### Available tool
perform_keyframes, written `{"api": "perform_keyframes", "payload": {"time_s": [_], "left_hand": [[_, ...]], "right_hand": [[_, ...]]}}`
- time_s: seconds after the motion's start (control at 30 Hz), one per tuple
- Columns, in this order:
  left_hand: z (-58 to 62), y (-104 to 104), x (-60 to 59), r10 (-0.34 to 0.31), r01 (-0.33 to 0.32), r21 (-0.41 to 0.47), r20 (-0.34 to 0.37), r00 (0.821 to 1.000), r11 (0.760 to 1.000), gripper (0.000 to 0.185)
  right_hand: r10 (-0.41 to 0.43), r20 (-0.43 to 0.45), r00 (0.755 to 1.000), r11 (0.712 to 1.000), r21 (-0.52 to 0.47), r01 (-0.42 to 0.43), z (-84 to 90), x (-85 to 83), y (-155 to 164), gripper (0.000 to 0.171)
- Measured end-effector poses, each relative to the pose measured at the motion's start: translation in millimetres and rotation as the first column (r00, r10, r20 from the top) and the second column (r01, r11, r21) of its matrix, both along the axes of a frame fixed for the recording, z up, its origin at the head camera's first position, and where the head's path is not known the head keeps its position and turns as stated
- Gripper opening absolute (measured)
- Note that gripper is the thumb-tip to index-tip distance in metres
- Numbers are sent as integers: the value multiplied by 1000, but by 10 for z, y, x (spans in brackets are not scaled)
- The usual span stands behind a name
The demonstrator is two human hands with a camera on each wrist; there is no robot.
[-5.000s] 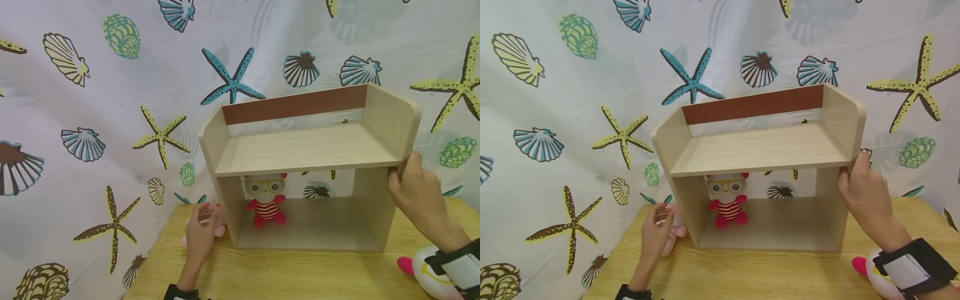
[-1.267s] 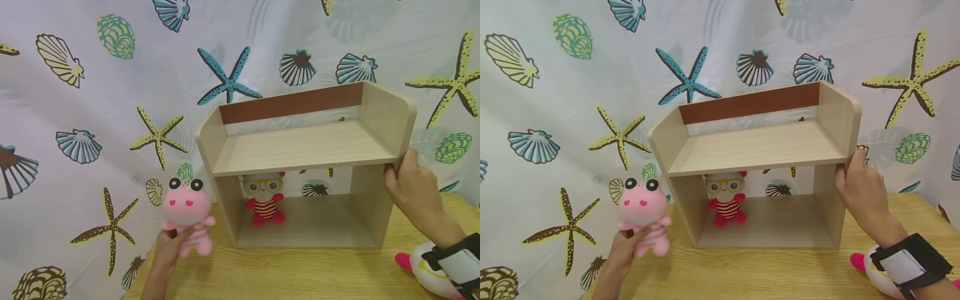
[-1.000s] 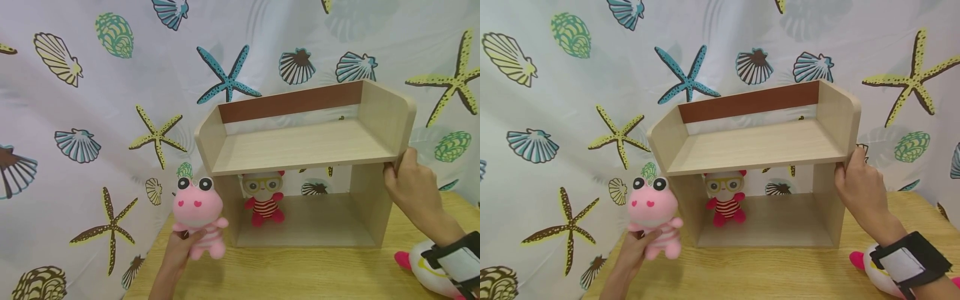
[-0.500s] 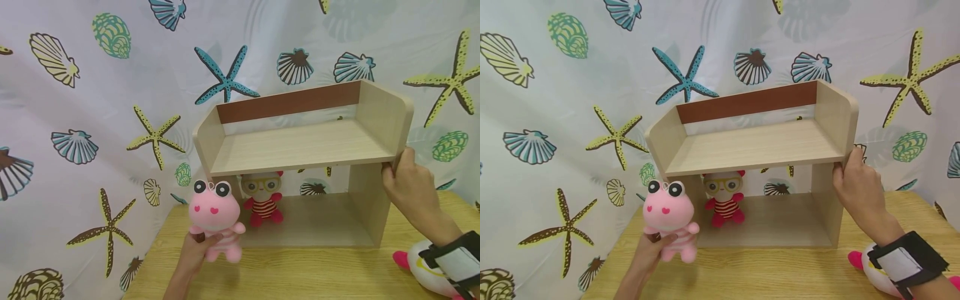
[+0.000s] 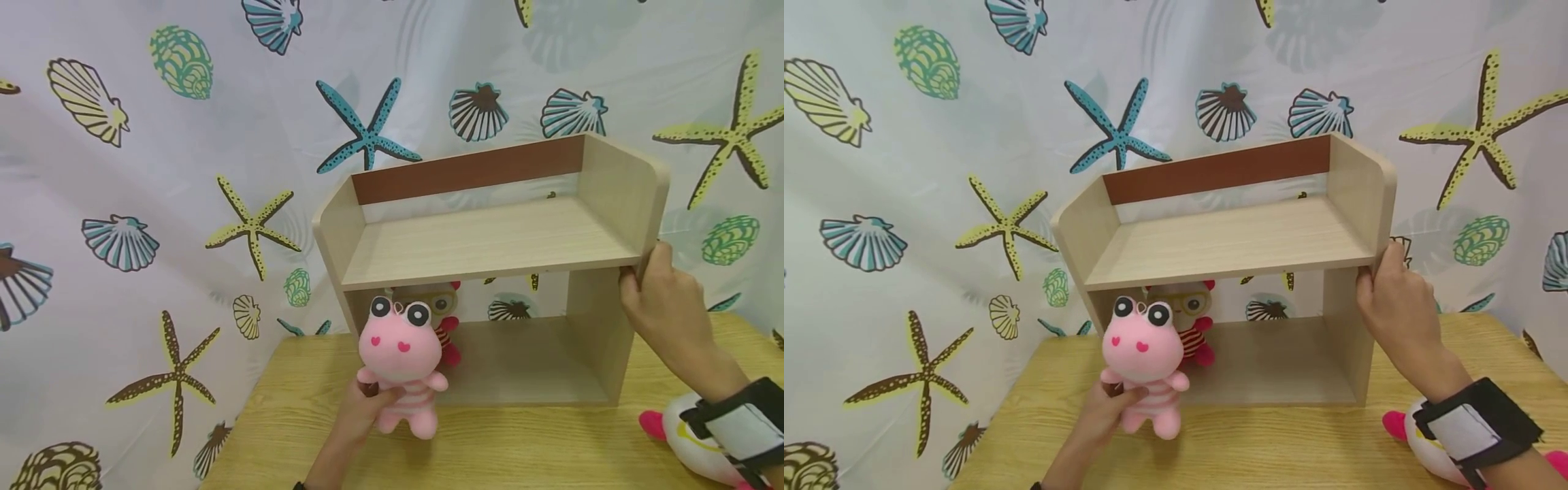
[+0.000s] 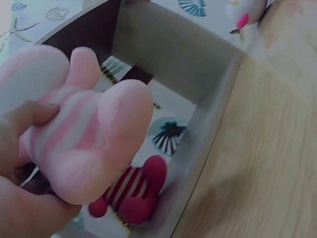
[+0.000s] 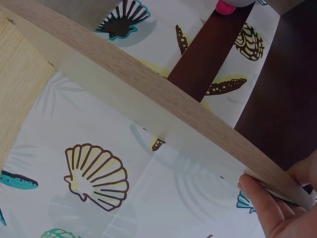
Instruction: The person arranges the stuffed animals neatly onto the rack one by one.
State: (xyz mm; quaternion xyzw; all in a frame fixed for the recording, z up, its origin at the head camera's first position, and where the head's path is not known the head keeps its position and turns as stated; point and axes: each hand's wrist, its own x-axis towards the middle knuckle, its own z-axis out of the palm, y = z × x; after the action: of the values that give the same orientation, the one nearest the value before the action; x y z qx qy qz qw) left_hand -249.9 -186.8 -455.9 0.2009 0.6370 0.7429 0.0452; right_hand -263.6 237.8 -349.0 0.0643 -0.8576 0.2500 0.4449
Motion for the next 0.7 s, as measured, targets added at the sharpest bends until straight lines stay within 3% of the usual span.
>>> {"api": "perform_keyframes", "payload": {"time_s": [0.17, 0.27, 0.4, 0.7], "left_hand": [[-67, 303, -59, -11, 11, 31, 2, 1000, 999, 43], [-120, 458, -64, 41, -42, 23, 46, 998, 999, 40], [-163, 654, -118, 45, -47, 24, 77, 996, 999, 40], [-173, 1024, -283, 2, -10, 92, 95, 995, 996, 38]], "right_hand": [[-1, 17, 1000, 1000, -14, 1, 6, 16, 1, 24], [-1, 22, 1000, 1000, -19, 2, 3, 14, -3, 24], [0, 21, 1000, 1000, -18, 0, 0, 2, -1, 24], [-6, 13, 1000, 1000, -8, 6, -3, -3, 10, 24]]}}
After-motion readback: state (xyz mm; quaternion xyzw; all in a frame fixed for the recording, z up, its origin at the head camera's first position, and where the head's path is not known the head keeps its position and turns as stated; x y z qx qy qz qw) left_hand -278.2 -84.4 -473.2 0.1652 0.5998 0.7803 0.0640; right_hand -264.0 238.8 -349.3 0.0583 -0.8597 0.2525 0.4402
